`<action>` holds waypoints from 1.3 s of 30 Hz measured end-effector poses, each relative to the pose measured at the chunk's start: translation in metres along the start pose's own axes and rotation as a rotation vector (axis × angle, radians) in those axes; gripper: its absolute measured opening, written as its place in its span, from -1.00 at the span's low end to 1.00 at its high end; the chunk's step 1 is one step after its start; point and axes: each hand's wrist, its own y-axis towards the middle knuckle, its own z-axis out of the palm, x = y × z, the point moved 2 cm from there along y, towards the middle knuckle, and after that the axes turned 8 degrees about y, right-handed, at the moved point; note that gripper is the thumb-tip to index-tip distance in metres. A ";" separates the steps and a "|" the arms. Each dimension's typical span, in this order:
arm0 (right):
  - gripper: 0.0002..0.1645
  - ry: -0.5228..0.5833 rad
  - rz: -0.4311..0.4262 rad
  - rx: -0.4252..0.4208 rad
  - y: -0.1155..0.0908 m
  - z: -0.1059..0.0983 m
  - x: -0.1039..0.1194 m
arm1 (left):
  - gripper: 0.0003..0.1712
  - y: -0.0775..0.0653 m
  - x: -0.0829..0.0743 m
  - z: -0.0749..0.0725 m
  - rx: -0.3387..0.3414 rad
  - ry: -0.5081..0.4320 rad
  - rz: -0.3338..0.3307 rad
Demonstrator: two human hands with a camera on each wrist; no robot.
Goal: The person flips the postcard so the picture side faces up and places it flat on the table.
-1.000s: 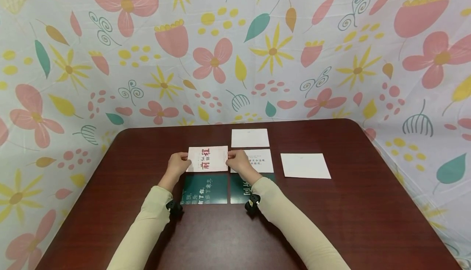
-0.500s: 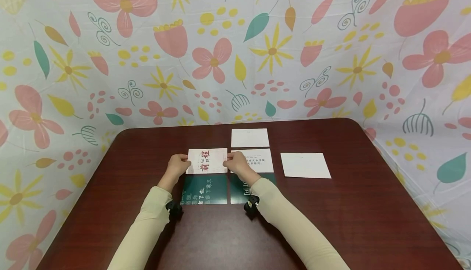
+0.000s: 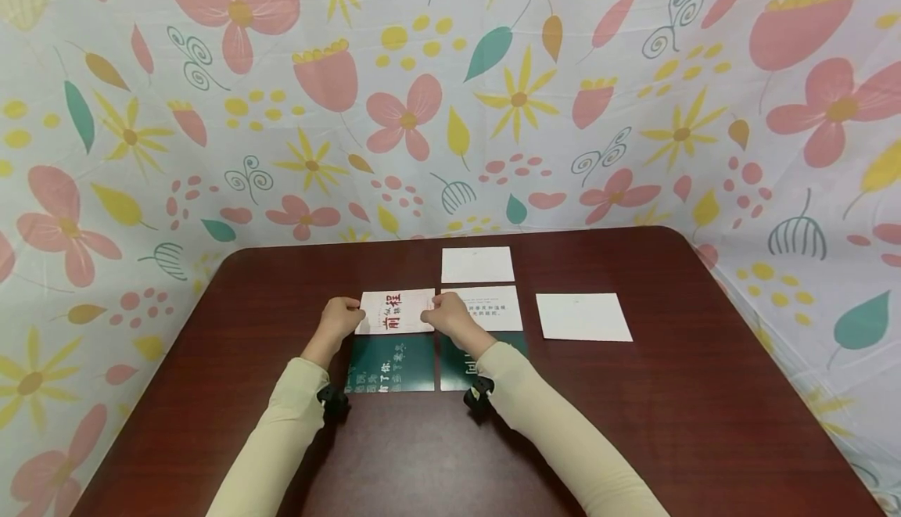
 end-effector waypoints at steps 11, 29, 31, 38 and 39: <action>-0.33 -0.015 -0.013 0.009 -0.001 -0.003 0.001 | -0.52 0.001 -0.002 0.002 -0.006 0.012 0.012; -0.51 0.049 -0.067 -0.017 0.015 -0.049 0.002 | -0.51 0.007 -0.043 0.011 -0.027 -0.060 0.106; -0.52 0.078 -0.062 -0.023 0.017 -0.057 0.000 | -0.51 0.010 -0.048 0.016 -0.015 -0.102 0.111; -0.54 0.122 -0.100 -0.100 0.032 -0.090 -0.004 | -0.54 0.022 -0.066 0.032 -0.003 -0.177 0.125; -0.54 0.136 -0.108 -0.116 0.035 -0.095 -0.004 | -0.54 0.024 -0.068 0.034 0.000 -0.182 0.132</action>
